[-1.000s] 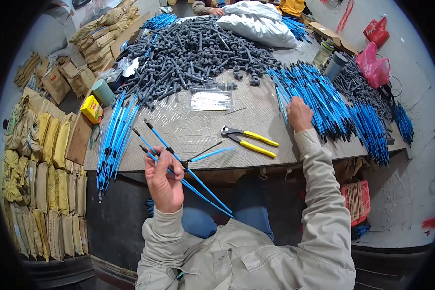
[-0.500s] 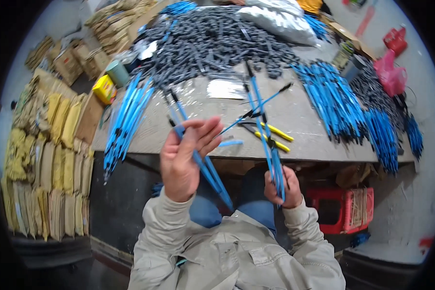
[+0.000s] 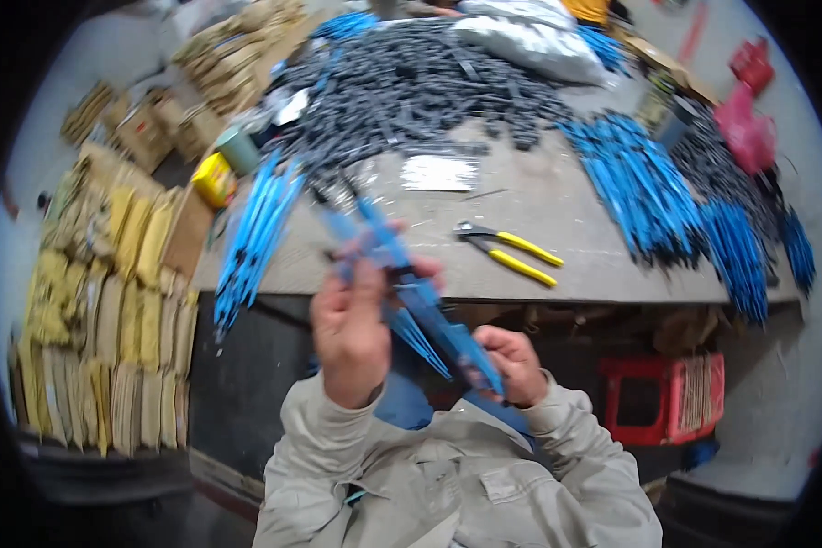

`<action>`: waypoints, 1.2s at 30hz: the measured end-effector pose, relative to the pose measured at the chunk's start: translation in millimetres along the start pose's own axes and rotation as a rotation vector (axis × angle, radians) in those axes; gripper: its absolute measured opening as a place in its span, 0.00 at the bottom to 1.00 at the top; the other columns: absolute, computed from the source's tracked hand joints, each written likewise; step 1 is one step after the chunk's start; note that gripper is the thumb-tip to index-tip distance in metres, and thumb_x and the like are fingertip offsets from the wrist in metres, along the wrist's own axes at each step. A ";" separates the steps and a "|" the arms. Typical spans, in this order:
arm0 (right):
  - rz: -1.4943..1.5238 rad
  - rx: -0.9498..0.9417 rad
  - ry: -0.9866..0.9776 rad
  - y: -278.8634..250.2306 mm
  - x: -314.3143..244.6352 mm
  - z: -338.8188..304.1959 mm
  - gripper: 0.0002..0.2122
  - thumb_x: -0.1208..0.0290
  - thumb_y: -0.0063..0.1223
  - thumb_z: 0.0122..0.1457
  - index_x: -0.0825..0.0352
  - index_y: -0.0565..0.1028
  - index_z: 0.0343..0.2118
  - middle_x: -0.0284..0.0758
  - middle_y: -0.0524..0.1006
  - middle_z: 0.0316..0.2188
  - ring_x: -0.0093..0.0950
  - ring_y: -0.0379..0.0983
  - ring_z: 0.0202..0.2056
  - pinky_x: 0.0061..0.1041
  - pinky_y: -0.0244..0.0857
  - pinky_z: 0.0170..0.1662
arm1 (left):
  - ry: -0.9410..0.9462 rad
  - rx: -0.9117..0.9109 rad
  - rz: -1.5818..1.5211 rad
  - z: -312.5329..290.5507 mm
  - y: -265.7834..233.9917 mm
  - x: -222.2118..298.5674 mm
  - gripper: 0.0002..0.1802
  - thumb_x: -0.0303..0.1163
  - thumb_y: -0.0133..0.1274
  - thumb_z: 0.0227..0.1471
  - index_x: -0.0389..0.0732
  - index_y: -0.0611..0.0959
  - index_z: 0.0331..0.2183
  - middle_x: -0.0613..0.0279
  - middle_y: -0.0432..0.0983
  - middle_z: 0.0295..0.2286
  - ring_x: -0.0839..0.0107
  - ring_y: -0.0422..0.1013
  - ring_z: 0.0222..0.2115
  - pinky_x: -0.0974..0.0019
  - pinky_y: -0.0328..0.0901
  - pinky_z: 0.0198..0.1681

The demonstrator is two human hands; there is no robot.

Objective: Assembling and securing bundles of blue plastic components using pliers.

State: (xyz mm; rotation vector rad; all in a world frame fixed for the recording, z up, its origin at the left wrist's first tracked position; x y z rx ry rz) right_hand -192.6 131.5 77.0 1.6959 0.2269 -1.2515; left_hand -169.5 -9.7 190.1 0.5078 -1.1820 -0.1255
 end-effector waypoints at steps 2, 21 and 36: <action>0.014 -0.027 0.036 4.7 9.0 1.9 0.05 0.75 0.43 0.60 0.70 0.71 0.33 0.34 0.72 0.18 0.17 0.60 0.12 0.13 0.51 0.11 | 0.083 0.105 -0.142 0.3 -6.3 -2.5 0.16 0.33 0.39 0.61 0.36 0.67 0.48 0.57 0.72 0.28 0.72 0.69 0.22 0.72 0.66 0.27; -0.630 -0.171 -0.136 -25.7 -58.9 36.6 0.08 0.72 0.50 0.57 0.69 0.72 0.37 0.34 0.74 0.26 0.22 0.68 0.22 0.19 0.64 0.26 | 0.092 -0.006 -0.608 -4.1 -51.8 6.0 0.21 0.36 0.37 0.62 0.41 0.63 0.54 0.68 0.67 0.22 0.81 0.56 0.14 0.78 0.56 0.16; -2.050 1.315 0.149 -309.1 -262.8 63.3 0.38 0.36 0.49 0.45 0.66 0.65 0.49 0.44 0.67 0.45 0.42 0.63 0.47 0.45 0.54 0.49 | 0.091 -0.106 -0.504 -9.4 -56.2 14.6 0.11 0.34 0.36 0.62 0.45 0.61 0.45 0.57 0.72 0.29 0.67 0.70 0.22 0.71 0.65 0.21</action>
Point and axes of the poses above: each hand's wrist, its own z-axis towards the middle knuckle, its own y-axis out of the palm, x = y × z, the point moved 7 cm from there along z, towards the middle knuckle
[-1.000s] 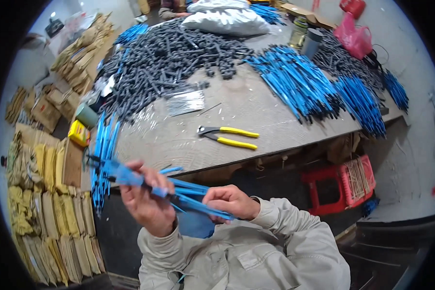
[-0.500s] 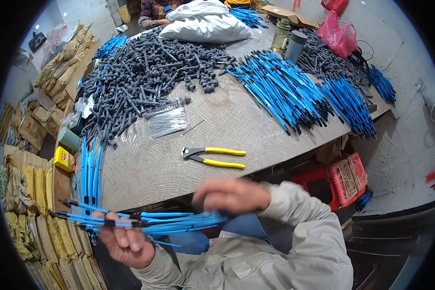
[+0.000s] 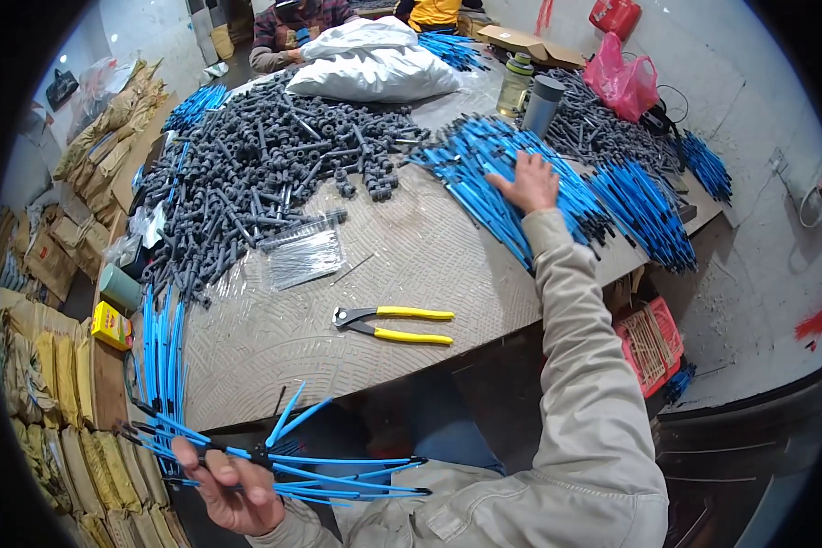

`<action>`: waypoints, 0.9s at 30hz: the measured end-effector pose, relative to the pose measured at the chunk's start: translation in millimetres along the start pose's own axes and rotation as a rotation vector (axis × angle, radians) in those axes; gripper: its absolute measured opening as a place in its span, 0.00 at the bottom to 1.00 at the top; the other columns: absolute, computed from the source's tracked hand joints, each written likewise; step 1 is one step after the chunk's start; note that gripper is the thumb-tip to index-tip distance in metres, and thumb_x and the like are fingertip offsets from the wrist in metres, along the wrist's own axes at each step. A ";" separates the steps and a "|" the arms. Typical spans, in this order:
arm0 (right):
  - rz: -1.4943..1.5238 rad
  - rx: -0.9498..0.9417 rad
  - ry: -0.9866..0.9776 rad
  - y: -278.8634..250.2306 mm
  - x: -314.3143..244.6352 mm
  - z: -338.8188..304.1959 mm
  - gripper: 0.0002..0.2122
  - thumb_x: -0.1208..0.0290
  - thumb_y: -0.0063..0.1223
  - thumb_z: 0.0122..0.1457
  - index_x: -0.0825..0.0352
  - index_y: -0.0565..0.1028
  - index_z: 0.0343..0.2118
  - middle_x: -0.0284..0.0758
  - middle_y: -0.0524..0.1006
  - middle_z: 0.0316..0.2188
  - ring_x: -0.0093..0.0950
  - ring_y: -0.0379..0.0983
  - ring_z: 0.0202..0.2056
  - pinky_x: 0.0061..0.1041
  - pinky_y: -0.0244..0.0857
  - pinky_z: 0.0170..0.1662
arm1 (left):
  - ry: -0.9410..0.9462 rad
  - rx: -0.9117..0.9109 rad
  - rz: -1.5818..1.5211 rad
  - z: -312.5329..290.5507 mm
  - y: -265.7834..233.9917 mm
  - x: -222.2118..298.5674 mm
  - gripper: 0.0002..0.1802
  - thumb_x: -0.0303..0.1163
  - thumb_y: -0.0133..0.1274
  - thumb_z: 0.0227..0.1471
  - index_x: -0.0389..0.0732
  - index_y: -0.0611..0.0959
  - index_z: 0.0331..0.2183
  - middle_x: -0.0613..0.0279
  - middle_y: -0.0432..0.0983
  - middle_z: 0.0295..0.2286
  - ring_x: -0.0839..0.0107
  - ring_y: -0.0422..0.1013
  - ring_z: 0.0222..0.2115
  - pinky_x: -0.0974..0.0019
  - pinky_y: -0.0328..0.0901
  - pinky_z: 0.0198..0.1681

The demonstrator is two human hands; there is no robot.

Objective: Assembling and securing bundles of blue plastic components using pliers.

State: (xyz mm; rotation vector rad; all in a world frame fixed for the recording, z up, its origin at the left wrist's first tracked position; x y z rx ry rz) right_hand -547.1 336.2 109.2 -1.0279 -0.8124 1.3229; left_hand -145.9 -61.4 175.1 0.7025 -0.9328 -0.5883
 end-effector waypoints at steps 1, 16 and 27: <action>-0.045 0.071 -0.033 -6.0 -5.7 -8.6 0.35 0.38 0.49 0.46 0.65 0.65 0.49 0.43 0.67 0.43 0.41 0.64 0.44 0.43 0.56 0.46 | -0.004 -0.006 -0.009 2.0 0.1 -8.3 0.11 0.34 0.36 0.62 0.45 0.61 0.45 0.57 0.72 0.29 0.67 0.70 0.22 0.71 0.65 0.21; -0.026 0.469 -0.179 -35.8 2.3 -17.2 0.07 0.61 0.53 0.50 0.55 0.74 0.29 0.31 0.74 0.25 0.35 0.71 0.22 0.35 0.64 0.24 | -0.212 -0.081 0.033 -16.9 36.1 -66.1 0.10 0.36 0.41 0.60 0.40 0.67 0.40 0.49 0.74 0.22 0.60 0.72 0.16 0.67 0.69 0.18; 1.129 0.133 -0.505 -214.6 -69.1 -169.1 0.03 0.77 0.47 0.55 0.67 0.70 0.33 0.31 0.73 0.20 0.21 0.65 0.12 0.18 0.57 0.16 | -0.331 0.100 0.422 -37.9 42.8 -52.1 0.12 0.29 0.40 0.59 0.31 0.70 0.41 0.37 0.72 0.39 0.57 0.75 0.32 0.66 0.72 0.32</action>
Point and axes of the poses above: each hand's wrist, its own z-axis towards the middle knuckle, its own y-axis out of the palm, x = y × z, the point moved 7 cm from there along z, towards the middle knuckle
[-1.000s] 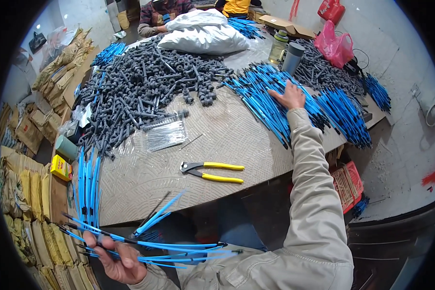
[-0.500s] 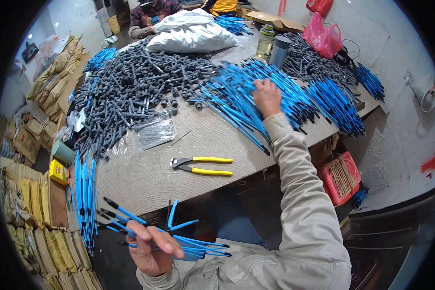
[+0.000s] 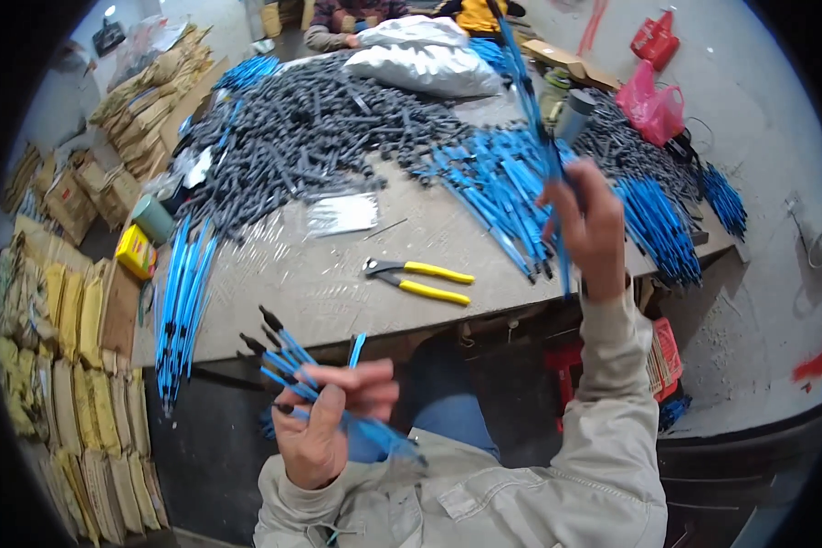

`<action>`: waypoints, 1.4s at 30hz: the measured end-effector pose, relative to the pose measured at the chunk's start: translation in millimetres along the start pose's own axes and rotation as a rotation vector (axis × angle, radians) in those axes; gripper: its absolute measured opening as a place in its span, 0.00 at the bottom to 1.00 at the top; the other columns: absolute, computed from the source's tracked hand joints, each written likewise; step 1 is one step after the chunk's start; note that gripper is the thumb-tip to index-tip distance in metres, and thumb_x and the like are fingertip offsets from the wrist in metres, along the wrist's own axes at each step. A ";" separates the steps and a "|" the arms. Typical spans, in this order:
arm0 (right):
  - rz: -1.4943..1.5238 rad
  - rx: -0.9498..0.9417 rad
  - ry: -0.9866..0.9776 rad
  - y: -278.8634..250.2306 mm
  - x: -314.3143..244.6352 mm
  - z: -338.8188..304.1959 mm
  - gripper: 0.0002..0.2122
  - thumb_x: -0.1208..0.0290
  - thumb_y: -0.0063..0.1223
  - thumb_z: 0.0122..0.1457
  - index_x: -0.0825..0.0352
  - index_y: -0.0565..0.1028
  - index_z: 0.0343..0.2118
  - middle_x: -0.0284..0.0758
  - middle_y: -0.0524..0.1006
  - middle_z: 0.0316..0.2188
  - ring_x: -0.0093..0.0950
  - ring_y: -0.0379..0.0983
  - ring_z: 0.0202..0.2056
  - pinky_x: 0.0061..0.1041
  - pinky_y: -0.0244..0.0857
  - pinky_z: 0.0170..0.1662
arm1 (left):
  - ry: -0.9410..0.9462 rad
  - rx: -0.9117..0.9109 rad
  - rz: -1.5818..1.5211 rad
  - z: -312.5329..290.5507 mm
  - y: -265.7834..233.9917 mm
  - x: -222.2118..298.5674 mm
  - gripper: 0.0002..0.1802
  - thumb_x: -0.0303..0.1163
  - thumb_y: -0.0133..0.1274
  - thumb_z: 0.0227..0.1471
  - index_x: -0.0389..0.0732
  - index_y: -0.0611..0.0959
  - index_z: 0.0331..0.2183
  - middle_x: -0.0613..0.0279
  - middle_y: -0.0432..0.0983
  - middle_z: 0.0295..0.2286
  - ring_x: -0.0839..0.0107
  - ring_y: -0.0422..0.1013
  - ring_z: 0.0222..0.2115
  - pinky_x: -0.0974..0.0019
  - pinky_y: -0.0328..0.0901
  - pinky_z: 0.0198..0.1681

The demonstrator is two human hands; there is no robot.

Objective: Assembling and securing bundles of blue plastic components using pliers.

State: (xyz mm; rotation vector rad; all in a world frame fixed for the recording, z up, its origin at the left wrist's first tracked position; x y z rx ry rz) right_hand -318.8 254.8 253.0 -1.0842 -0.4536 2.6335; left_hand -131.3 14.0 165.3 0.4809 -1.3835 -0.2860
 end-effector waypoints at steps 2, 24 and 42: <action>0.132 -0.218 0.086 30.9 -24.9 -48.4 0.03 0.80 0.47 0.53 0.69 0.69 0.31 0.33 0.70 0.22 0.21 0.63 0.12 0.16 0.58 0.17 | 0.104 0.073 -0.017 2.5 -1.7 3.3 0.13 0.28 0.40 0.59 0.30 0.70 0.43 0.37 0.70 0.42 0.56 0.74 0.36 0.65 0.70 0.37; 0.077 -0.297 -0.266 125.5 -95.5 -179.2 0.15 0.80 0.54 0.48 0.70 0.70 0.41 0.35 0.76 0.28 0.24 0.68 0.17 0.19 0.60 0.19 | 0.513 0.477 0.344 -22.3 -27.4 8.4 0.15 0.22 0.47 0.52 0.34 0.71 0.43 0.62 0.73 0.26 0.80 0.65 0.18 0.80 0.60 0.21; -1.287 -0.134 0.143 33.9 176.6 -62.3 0.13 0.58 0.54 0.50 0.63 0.69 0.23 0.36 0.74 0.23 0.39 0.70 0.17 0.35 0.63 0.19 | 0.284 -0.186 -0.498 -28.5 -32.9 5.4 0.11 0.30 0.36 0.60 0.47 0.62 0.46 0.44 0.68 0.47 0.48 0.71 0.42 0.45 0.70 0.43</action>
Point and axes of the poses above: each hand's wrist, its own z-axis towards the middle knuckle, its own y-axis out of the palm, x = y × z, the point moved 7 cm from there along z, towards the middle knuckle
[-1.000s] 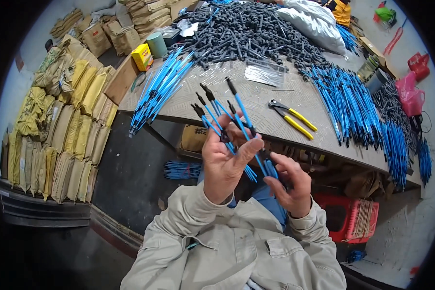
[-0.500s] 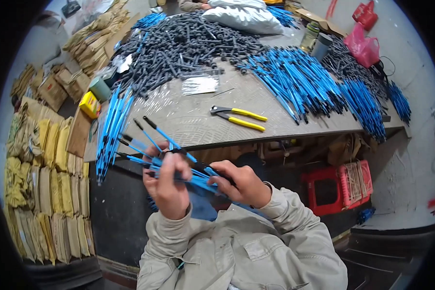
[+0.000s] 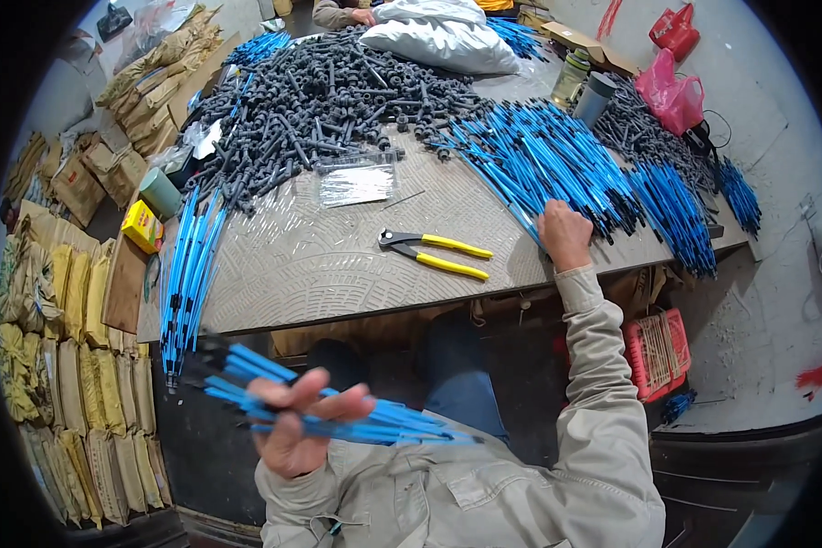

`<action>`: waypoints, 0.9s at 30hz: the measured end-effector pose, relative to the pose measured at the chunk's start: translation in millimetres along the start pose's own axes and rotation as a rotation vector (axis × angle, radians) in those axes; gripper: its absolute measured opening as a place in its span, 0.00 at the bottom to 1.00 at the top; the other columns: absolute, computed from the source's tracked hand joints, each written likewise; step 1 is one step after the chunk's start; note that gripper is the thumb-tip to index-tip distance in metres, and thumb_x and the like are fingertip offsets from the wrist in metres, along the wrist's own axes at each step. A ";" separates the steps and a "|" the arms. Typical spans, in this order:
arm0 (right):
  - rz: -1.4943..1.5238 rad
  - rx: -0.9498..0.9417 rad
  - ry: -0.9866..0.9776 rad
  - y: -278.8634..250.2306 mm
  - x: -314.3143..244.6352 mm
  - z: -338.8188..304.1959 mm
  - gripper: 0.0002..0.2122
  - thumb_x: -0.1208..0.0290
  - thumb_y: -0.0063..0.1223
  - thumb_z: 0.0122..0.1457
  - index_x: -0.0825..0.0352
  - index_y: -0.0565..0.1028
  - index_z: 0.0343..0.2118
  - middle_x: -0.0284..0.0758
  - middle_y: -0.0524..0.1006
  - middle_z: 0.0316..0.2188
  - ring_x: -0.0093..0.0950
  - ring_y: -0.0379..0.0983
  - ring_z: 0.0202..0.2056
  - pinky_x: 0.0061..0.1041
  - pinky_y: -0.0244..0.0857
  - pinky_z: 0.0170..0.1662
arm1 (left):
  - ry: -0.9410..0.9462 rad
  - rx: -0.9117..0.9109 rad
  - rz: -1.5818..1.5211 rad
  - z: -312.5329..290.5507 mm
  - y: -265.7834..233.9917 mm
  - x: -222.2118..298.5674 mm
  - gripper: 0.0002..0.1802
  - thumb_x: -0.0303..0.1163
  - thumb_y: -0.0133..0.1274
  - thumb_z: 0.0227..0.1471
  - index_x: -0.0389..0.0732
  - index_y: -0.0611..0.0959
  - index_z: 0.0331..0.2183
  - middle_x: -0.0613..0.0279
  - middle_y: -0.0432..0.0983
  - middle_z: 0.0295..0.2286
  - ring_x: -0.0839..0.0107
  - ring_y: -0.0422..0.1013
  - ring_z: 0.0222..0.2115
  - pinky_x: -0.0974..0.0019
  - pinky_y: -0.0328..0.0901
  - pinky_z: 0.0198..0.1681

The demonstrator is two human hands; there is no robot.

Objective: Assembling and securing bundles of blue plastic components using pliers.

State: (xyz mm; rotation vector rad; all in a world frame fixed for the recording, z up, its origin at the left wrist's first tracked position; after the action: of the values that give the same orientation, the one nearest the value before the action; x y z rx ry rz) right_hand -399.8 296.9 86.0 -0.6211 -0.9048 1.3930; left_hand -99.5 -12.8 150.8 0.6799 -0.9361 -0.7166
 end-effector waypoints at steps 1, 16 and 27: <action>0.004 0.000 -0.012 -0.1 -1.7 -1.5 0.13 0.57 0.54 0.50 0.63 0.69 0.23 0.36 0.74 0.22 0.39 0.70 0.17 0.35 0.62 0.19 | -0.096 0.046 0.126 1.5 -4.9 -12.3 0.10 0.30 0.37 0.60 0.46 0.64 0.44 0.43 0.70 0.45 0.49 0.72 0.41 0.47 0.70 0.44; 0.094 0.271 -0.135 -22.8 -0.7 1.4 0.11 0.62 0.50 0.53 0.62 0.68 0.21 0.30 0.72 0.16 0.33 0.66 0.13 0.30 0.58 0.17 | -0.397 0.374 0.473 8.3 -41.1 -67.9 0.13 0.35 0.41 0.59 0.34 0.74 0.36 0.50 0.76 0.32 0.68 0.74 0.26 0.72 0.68 0.32; 0.861 0.286 -0.374 -102.6 -51.5 -9.1 0.09 0.79 0.54 0.49 0.64 0.75 0.35 0.30 0.70 0.18 0.23 0.58 0.15 0.21 0.55 0.19 | -0.278 0.439 0.423 10.3 -60.6 -59.3 0.14 0.35 0.42 0.59 0.34 0.72 0.41 0.50 0.75 0.36 0.68 0.73 0.31 0.72 0.67 0.32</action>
State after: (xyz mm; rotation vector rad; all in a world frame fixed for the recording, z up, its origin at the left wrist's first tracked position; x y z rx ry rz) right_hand -332.6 236.0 156.9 -0.5570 -0.7172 2.4266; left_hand -147.4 -3.5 80.7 0.7405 -1.4649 -0.2276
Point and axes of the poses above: each hand's wrist, its own z-axis towards the middle knuckle, its own y-axis out of the palm, x = y × z, the point moved 7 cm from there along z, towards the middle knuckle
